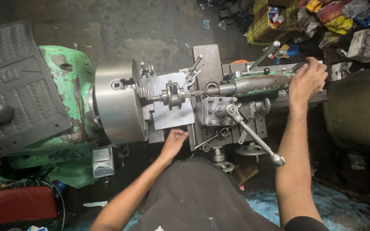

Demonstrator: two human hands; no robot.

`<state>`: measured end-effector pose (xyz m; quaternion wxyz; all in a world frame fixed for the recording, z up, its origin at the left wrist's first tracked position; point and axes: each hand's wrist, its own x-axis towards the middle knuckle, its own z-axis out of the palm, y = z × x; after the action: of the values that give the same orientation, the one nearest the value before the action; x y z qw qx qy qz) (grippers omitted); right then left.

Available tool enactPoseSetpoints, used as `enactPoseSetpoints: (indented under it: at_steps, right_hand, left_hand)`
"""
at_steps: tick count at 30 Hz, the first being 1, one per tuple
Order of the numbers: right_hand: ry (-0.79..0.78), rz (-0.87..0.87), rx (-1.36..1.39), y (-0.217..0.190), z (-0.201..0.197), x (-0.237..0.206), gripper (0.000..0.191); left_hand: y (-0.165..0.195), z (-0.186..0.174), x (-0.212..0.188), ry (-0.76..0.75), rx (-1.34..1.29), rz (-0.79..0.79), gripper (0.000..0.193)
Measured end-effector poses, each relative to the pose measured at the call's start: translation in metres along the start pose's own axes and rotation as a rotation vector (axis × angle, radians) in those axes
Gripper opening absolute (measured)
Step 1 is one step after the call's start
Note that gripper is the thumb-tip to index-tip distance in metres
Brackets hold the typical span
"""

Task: The person operates a metal lathe, using a T-handle wrench to tighten the chuck and adjusting the tailstock and tool post. They repeatedly rotate the chuck by hand and use a dial indicator to check alignment while making fine adjustments to the machine setup.

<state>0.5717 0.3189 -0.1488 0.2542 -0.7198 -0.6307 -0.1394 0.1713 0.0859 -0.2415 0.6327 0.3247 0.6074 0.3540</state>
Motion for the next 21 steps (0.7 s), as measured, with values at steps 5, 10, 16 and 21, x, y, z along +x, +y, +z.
enactPoseSetpoints:
  at_steps: [5,10,16,21]
  right_hand:
    - [0.277,0.025,0.189,0.002,0.000,-0.037,0.030]
    - [0.461,0.061,0.182,0.006,0.012,-0.049,0.029]
    - [0.237,0.077,0.549,0.020,0.011,-0.027,0.025]
    - [0.055,0.037,0.355,0.029,-0.003,-0.016,0.023]
  left_hand:
    - [0.018,-0.037,-0.052,-0.120,0.567,0.045,0.026]
    - [0.040,-0.073,-0.104,0.180,0.594,0.206,0.022]
    - [0.013,-0.112,-0.136,0.731,0.564,0.116,0.018]
    - [-0.030,-0.148,-0.140,1.039,0.982,0.325,0.046]
